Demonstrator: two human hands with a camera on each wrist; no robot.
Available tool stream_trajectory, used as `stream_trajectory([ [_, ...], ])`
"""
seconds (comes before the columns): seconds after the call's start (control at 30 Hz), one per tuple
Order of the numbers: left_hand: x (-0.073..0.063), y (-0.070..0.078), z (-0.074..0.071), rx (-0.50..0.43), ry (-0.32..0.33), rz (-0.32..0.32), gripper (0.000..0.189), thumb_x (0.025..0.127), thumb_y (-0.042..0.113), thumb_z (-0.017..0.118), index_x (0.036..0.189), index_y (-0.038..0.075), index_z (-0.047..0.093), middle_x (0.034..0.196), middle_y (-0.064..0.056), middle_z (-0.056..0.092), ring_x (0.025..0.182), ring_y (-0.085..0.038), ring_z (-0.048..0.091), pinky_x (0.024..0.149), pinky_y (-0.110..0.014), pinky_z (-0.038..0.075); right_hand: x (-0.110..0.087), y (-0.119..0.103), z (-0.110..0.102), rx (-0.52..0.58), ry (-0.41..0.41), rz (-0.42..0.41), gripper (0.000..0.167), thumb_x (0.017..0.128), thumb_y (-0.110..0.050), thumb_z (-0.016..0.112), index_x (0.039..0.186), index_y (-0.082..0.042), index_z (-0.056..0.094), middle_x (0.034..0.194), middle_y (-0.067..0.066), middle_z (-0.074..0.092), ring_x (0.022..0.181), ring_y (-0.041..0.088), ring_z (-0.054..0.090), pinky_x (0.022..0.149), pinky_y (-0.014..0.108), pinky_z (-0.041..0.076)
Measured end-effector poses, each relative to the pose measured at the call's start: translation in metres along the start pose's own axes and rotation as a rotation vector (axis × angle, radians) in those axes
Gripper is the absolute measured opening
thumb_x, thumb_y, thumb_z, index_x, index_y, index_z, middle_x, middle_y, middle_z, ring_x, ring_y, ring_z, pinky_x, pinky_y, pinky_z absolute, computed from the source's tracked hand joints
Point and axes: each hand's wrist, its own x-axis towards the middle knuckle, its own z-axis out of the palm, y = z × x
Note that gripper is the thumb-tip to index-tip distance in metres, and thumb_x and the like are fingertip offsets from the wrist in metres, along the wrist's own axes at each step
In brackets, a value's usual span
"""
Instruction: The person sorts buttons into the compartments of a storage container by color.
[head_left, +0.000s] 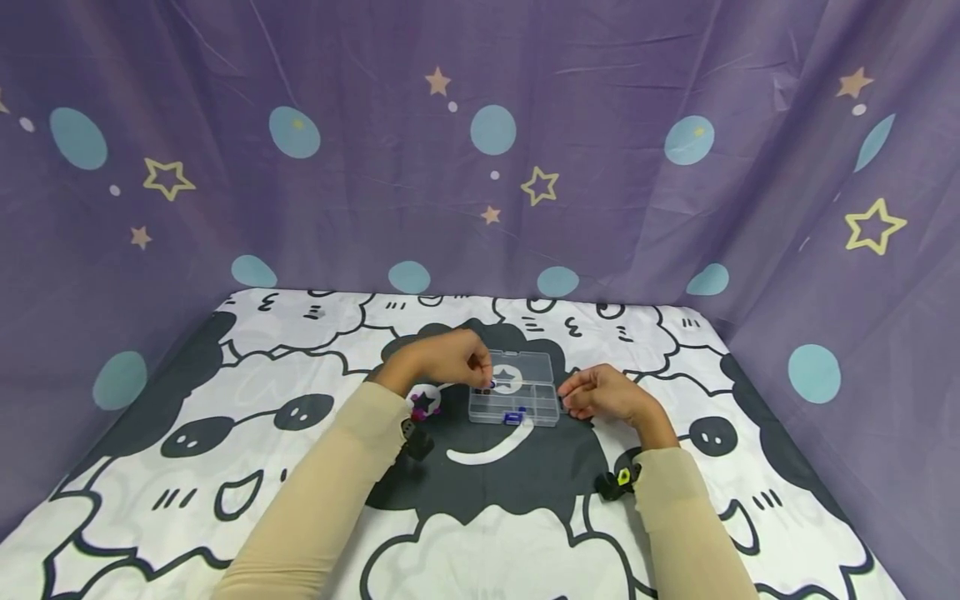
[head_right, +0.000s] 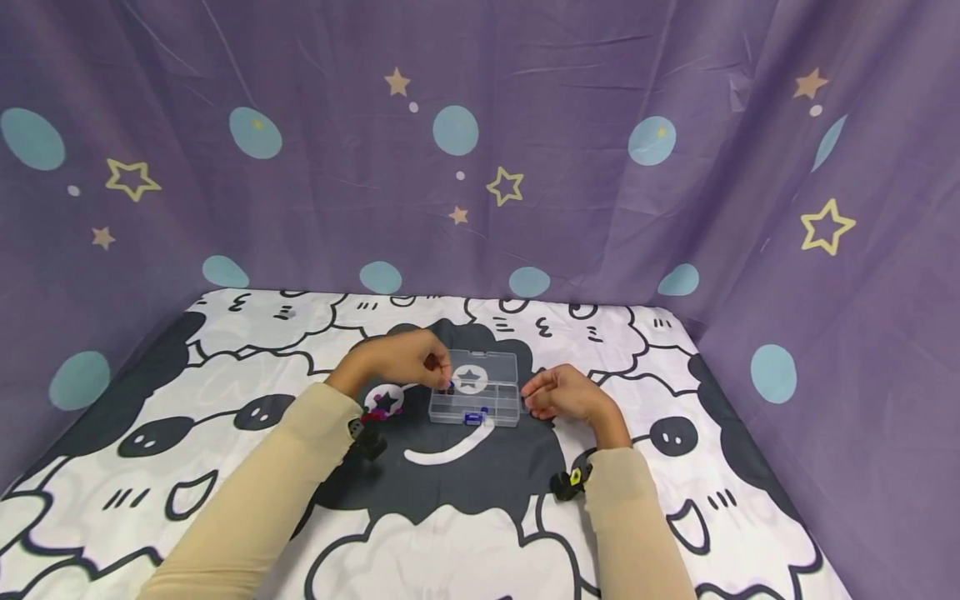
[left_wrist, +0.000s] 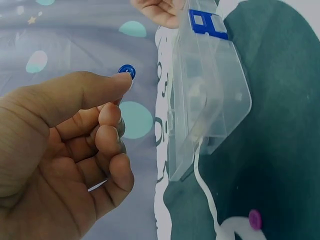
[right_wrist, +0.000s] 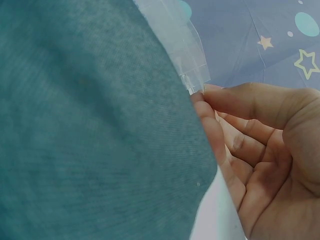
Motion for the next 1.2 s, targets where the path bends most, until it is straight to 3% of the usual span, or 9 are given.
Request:
stream_trajectory([
  [0.3, 0.01, 0.003, 0.009, -0.026, -0.013, 0.014, 0.012, 0.093, 0.006, 0.07, 0.085, 0.012, 0.075, 0.068, 0.007, 0.058, 0.057, -0.007, 0.042, 0.057, -0.024, 0.037, 0.001, 0.0, 0.0, 0.008, 0.001, 0.009, 0.024, 0.094, 0.003, 0.065, 0.115, 0.014, 0.066, 0.09, 0.012, 0.072, 0.078, 0.018, 0.068, 0.073, 0.033, 0.058],
  [0.93, 0.024, 0.005, 0.025, -0.059, -0.033, 0.024, 0.01, 0.093, 0.003, 0.068, 0.09, 0.005, 0.077, 0.072, 0.006, 0.065, 0.061, -0.007, 0.045, 0.06, -0.024, 0.04, 0.001, 0.002, 0.0, -0.001, 0.009, 0.015, 0.022, 0.094, 0.002, 0.065, 0.114, 0.012, 0.067, 0.091, 0.009, 0.072, 0.079, 0.017, 0.069, 0.073, 0.033, 0.059],
  [1.2, 0.028, 0.004, 0.032, -0.079, -0.03, 0.032, 0.009, 0.092, 0.003, 0.07, 0.088, 0.006, 0.076, 0.075, -0.001, 0.068, 0.059, -0.006, 0.045, 0.059, -0.023, 0.04, 0.0, 0.001, 0.0, 0.002, 0.004, 0.006, 0.024, 0.093, 0.003, 0.065, 0.114, 0.013, 0.066, 0.09, 0.01, 0.072, 0.078, 0.017, 0.068, 0.073, 0.033, 0.059],
])
